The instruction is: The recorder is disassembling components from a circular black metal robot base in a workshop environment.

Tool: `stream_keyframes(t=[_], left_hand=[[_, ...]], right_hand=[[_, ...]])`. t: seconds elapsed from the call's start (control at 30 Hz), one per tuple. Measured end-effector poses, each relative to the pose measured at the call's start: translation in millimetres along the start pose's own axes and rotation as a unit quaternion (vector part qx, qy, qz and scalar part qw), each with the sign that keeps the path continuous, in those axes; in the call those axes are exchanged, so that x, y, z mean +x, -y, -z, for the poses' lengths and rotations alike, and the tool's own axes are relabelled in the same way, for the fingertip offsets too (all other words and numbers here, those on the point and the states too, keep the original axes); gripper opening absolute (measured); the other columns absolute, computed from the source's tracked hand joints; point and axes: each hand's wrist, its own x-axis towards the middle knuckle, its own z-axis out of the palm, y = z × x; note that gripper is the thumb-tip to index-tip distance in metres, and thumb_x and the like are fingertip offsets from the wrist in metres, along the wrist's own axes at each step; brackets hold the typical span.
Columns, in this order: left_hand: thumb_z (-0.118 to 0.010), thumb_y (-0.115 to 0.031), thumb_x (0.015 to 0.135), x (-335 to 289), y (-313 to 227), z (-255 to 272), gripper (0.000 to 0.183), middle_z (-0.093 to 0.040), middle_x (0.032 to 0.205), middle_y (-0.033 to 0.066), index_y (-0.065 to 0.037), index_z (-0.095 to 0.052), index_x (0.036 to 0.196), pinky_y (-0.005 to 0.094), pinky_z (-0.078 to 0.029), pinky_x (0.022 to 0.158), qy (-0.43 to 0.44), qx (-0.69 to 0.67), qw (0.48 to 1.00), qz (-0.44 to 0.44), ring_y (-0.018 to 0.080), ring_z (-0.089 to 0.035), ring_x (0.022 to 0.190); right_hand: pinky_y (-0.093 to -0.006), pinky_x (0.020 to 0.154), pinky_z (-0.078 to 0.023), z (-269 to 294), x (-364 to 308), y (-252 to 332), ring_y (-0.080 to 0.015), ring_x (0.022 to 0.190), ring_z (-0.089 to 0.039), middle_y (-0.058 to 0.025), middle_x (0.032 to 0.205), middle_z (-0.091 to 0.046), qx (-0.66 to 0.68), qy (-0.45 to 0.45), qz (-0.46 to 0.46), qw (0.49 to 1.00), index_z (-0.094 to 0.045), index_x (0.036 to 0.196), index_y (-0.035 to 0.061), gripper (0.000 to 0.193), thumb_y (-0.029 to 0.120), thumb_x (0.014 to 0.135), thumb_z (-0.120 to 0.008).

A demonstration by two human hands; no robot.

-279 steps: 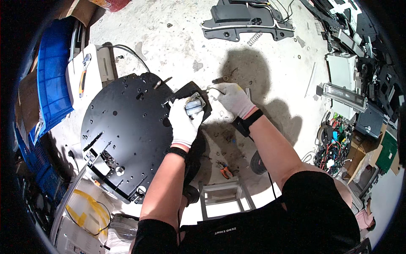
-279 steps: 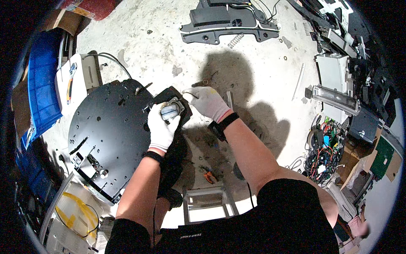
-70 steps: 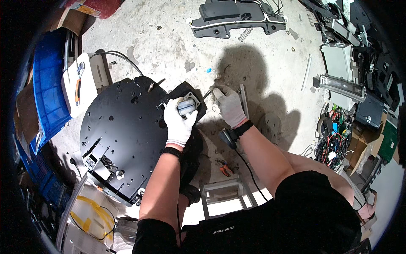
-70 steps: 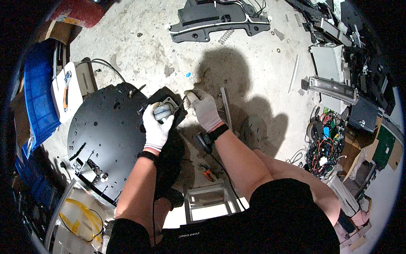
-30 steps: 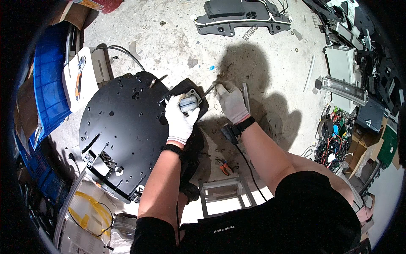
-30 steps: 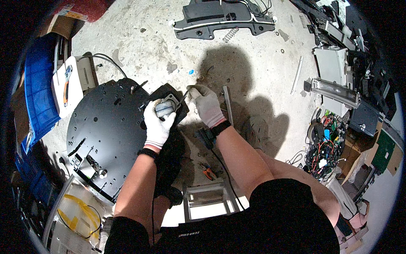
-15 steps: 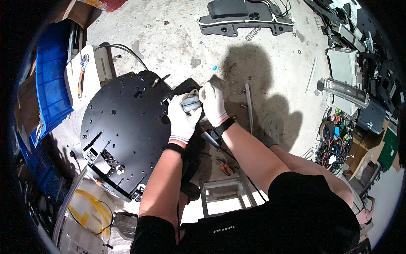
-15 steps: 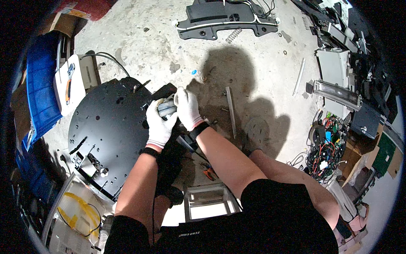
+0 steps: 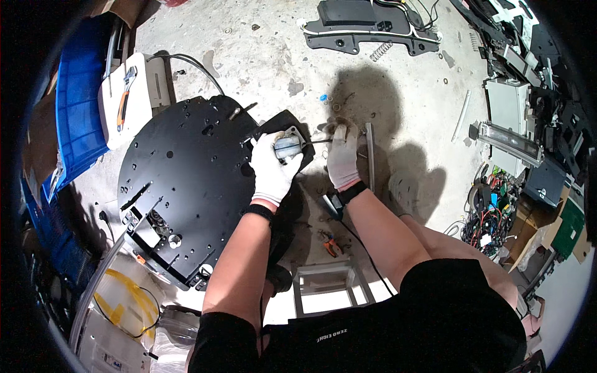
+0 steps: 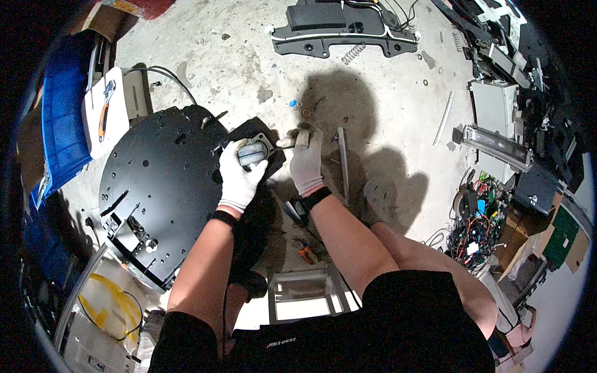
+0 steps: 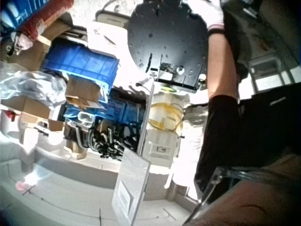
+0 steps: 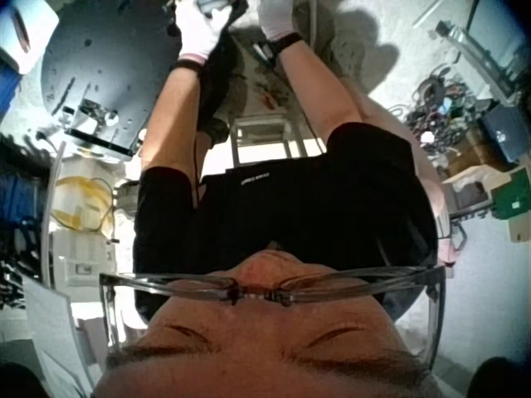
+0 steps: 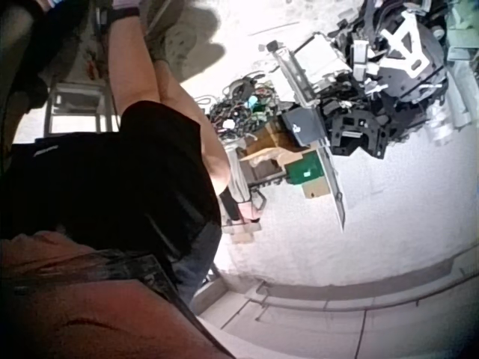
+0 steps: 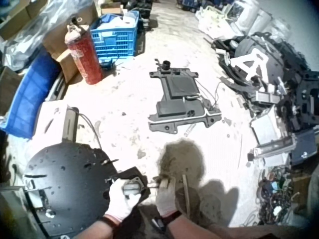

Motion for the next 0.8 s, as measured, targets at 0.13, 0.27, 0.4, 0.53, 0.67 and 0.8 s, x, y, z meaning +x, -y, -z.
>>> stream_keyframes(t=[0.13,0.27,0.4,0.53,0.67,0.8], left_hand=[[-0.087,-0.024,0.069,3,-4,0,0.067,-0.063,0.123,0.0198,-0.002,-0.060,0.127,0.0473,-0.042,0.109,0.015,-0.012,1.000,0.013,0.0409,-0.055,0.123],[-0.086,-0.023,0.070,1,-1,1,0.066,-0.062,0.123,0.0202,-0.001,-0.060,0.126,0.0474,-0.041,0.109,0.007,-0.016,1.000,0.020,0.0407,-0.056,0.122],[-0.086,-0.023,0.070,3,-10,2,0.065,-0.062,0.122,0.0202,-0.001,-0.060,0.125,0.0473,-0.041,0.109,0.025,-0.050,0.996,0.064,0.0405,-0.056,0.121],[-0.087,-0.023,0.070,4,-3,-2,0.065,-0.062,0.121,0.0203,-0.002,-0.060,0.125,0.0472,-0.041,0.109,0.016,-0.027,0.999,0.019,0.0401,-0.056,0.122],[-0.087,-0.022,0.069,1,0,-6,0.065,-0.062,0.120,0.0199,-0.001,-0.060,0.124,0.0467,-0.041,0.109,0.000,-0.025,1.000,0.015,0.0394,-0.056,0.120],[-0.087,-0.021,0.068,-1,5,-8,0.064,-0.063,0.118,0.0194,-0.001,-0.061,0.123,0.0461,-0.042,0.108,-0.019,-0.010,1.000,-0.005,0.0389,-0.058,0.116]], right_hand=[[-0.0358,0.096,-0.049,-14,2,-26,-0.0181,0.095,-0.062,-0.0114,0.105,-0.063,0.106,-0.015,0.002,0.994,-0.059,0.111,0.0040,0.025,0.027,0.108,-0.050],[-0.0313,0.087,-0.049,-12,20,-6,-0.0172,0.090,-0.060,-0.0091,0.100,-0.064,0.448,0.063,-0.199,0.869,-0.054,0.105,0.0013,0.026,0.021,0.112,-0.038],[-0.0311,0.079,-0.049,5,35,-5,-0.0138,0.085,-0.060,-0.0040,0.089,-0.065,0.266,0.308,-0.181,0.895,-0.063,0.095,0.0041,0.025,0.015,0.106,-0.042],[-0.0338,0.079,-0.049,-15,30,-4,-0.0202,0.085,-0.061,-0.0081,0.088,-0.066,-0.005,0.148,0.029,0.989,-0.063,0.097,0.0014,0.022,0.017,0.102,-0.048],[-0.0479,0.080,-0.049,-23,31,23,-0.0446,0.087,-0.062,-0.0228,0.088,-0.067,-0.167,-0.027,0.000,0.986,-0.064,0.093,-0.0003,0.030,0.030,0.094,-0.062],[-0.0477,0.080,-0.055,6,41,25,-0.0409,0.088,-0.069,-0.0237,0.093,-0.069,-0.360,0.111,0.017,0.926,-0.065,0.095,-0.0009,0.032,0.030,0.098,-0.058]])
